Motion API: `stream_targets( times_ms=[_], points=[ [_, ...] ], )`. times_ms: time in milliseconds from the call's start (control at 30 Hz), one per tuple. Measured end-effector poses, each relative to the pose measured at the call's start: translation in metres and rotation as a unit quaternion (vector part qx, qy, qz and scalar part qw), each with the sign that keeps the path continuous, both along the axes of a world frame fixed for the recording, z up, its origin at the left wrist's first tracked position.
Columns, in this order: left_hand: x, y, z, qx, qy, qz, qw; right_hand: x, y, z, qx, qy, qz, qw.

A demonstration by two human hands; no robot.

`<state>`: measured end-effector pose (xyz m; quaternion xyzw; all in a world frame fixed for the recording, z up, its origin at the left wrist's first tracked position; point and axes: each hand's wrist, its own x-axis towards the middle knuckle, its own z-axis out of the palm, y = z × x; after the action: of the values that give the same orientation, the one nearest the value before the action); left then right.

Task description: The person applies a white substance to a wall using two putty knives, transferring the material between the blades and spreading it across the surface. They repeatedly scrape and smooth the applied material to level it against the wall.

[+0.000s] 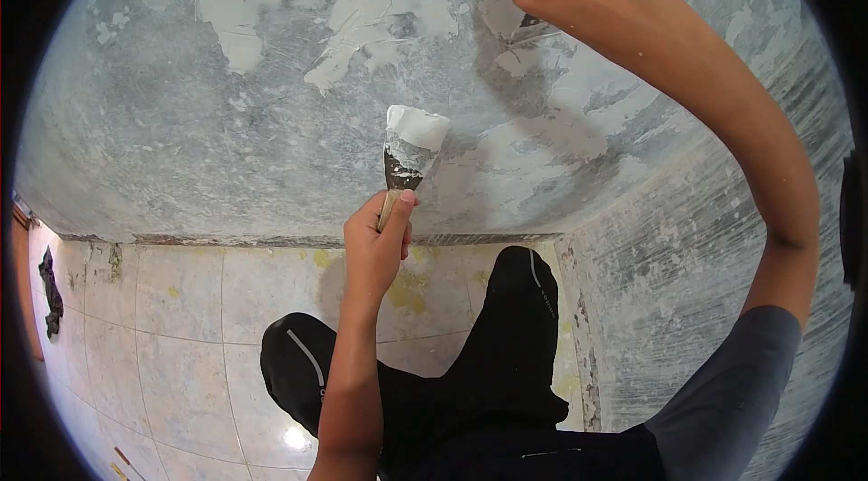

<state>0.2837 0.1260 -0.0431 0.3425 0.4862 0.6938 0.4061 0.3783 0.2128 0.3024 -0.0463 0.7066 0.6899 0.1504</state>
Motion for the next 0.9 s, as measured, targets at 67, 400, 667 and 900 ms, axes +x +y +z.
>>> stream_targets(
  times_ms=[67,400,667,900],
  points=[
    [-0.002,0.001,-0.001,0.002,-0.002,0.000,1.000,-0.003,0.001,-0.005,-0.027,0.010,-0.038,0.999],
    [-0.006,0.005,-0.009,-0.018,-0.003,-0.002,1.000,-0.005,0.016,-0.001,-0.055,0.058,-0.053,0.995],
    [-0.008,-0.002,-0.002,-0.030,-0.021,-0.012,0.999,-0.007,0.040,-0.029,-0.066,0.033,-0.054,0.996],
    [-0.009,-0.003,-0.002,-0.037,-0.005,-0.012,0.999,0.036,-0.011,0.013,0.008,0.150,-0.106,0.983]
  ],
)
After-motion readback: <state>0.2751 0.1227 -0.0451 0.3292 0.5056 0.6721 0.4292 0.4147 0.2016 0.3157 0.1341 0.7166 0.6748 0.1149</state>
